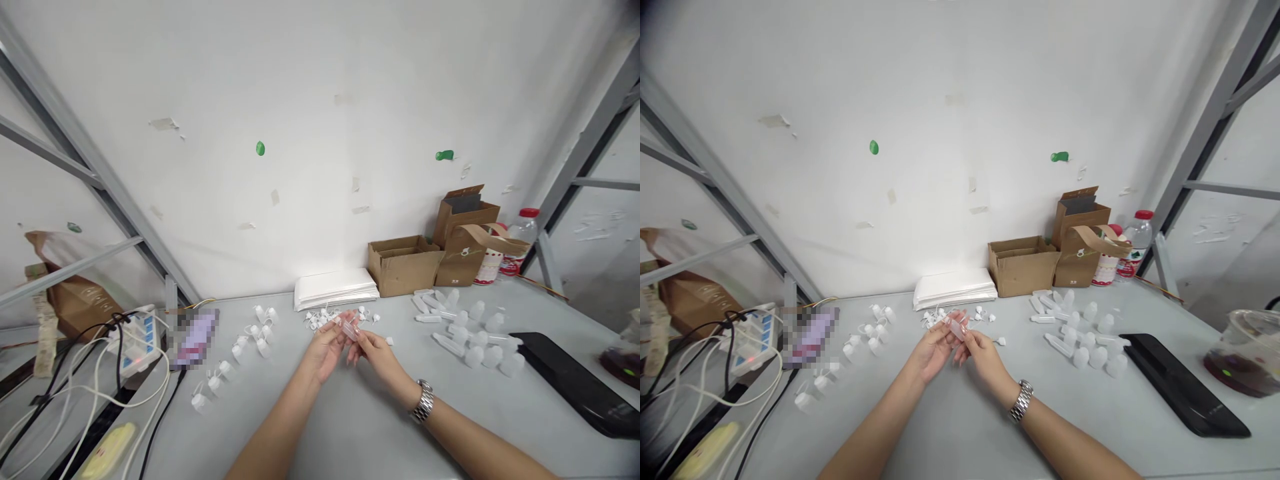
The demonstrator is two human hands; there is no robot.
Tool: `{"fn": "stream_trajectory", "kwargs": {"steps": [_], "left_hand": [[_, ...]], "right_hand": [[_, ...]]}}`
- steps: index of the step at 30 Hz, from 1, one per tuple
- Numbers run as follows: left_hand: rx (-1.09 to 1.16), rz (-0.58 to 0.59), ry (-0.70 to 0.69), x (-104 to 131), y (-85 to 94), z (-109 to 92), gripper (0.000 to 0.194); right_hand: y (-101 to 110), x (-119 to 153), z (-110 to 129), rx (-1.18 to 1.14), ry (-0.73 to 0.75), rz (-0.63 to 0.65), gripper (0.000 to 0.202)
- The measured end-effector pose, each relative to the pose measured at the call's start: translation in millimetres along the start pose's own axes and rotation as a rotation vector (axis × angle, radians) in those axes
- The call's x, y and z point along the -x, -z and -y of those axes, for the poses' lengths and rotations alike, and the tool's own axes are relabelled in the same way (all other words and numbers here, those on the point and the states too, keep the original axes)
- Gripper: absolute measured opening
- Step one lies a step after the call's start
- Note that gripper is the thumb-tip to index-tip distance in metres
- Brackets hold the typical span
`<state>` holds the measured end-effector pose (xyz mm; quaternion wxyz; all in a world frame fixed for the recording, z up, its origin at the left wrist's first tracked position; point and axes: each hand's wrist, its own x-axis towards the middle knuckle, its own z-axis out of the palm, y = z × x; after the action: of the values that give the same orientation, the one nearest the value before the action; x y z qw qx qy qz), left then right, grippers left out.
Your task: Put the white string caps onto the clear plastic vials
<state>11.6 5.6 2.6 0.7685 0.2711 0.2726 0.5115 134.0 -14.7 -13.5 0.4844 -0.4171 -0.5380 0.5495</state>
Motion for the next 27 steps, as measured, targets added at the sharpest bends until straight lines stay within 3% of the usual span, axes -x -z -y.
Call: {"fn": "stream_trajectory", "kwargs": {"steps": [12,18,27], "left_hand": [[-0.053,0.019,-0.077,0.2,-0.8,-1.6,0.024],[0.015,-0.184,-0.208,-4.2,8.5,-12.2,0.026],[0.026,-0.362,-0.149,-8.7,15.9,-14.6,0.008]], "right_hand": [[-1.8,0.0,-2.4,-0.009,-0.020,-0.048,0.047],[-0.6,1.3,-3.9,0.052,-0.033,-0.079,0.043],[-1.7,4.9,-7.1,0.184,-0.011,-0.062,0.036]]}}
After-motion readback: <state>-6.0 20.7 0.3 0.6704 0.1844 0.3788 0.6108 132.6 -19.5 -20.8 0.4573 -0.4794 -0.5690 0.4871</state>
